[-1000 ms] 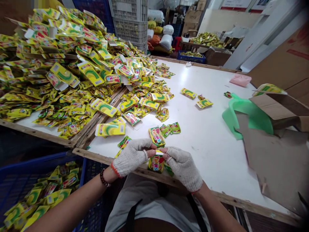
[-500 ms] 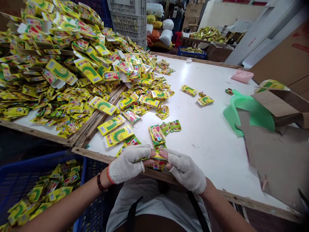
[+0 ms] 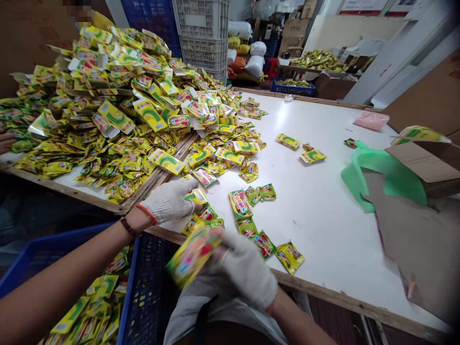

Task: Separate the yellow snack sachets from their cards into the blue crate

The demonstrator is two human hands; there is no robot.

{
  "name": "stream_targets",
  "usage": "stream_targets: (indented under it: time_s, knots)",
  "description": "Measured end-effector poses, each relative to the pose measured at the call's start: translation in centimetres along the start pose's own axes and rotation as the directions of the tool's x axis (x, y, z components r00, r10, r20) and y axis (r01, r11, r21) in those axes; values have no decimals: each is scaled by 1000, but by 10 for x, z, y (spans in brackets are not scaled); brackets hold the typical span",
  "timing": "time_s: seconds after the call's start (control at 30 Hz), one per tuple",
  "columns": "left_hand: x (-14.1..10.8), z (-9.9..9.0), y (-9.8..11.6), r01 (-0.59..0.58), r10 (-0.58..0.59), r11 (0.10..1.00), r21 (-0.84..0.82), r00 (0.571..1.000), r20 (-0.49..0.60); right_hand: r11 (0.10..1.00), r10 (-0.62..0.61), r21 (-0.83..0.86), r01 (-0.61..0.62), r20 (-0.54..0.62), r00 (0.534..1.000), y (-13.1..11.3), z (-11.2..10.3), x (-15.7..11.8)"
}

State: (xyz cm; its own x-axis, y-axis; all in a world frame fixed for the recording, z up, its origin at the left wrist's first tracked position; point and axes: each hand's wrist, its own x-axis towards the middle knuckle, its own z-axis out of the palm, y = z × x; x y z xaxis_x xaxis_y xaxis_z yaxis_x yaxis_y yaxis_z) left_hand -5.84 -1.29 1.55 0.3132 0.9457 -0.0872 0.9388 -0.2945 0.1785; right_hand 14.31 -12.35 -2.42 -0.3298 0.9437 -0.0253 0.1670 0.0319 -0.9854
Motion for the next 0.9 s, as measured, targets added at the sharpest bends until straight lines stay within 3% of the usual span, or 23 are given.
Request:
stream_targets:
  time_s: [0.03,0.1,0.13,0.2,0.27,0.37,0.43,0.5,0.57,0.63,0.7,0.8,0.9]
  knots:
    - [3,2,-5,30,-36,996,86,997,72,999,-30,28,26,187,982,-5,12,-4]
    - [7,8,-9,33,-56,982,186,991,120,994,-97,-13,107,336,937,-9,25,-11]
    - [8,11,-9,36,-55,982,187,994,97,984,-135,-70,165,314,940,-8,26,-12]
    - [5,12,-3,49,-50,997,68,998,25,917,-264,-262,300,163,951,-1,16,-9]
    - [-2,7,10,13,-9,988,-155,1000,25,778,-420,-494,390,53,906,6,-3,-3]
    - [-13,-3,36,-87,201,877,-472,960,196,538,-528,-750,383,54,848,9,-28,4]
    - [-16,-5,51,-70,330,773,-631,893,306,490,-479,-806,332,69,875,8,-38,6]
    - [-16,0,59,24,341,631,-775,889,305,565,-382,-791,236,3,924,9,-43,3]
    - [-15,14,63,94,214,436,-895,955,204,709,-245,-702,62,-163,956,14,-46,-1]
    - [-17,35,68,83,51,240,-967,994,98,818,-63,-563,-119,-293,954,22,-49,-6]
    - [-20,57,77,35,-32,124,-992,999,31,864,66,-456,-213,-316,947,30,-49,-11]
    - [-25,82,92,-48,-90,76,-996,994,-55,933,49,-321,-162,-331,942,39,-47,-16]
    - [-25,90,96,-106,-84,140,-984,989,-118,954,-86,-297,-34,-382,920,47,-48,-19]
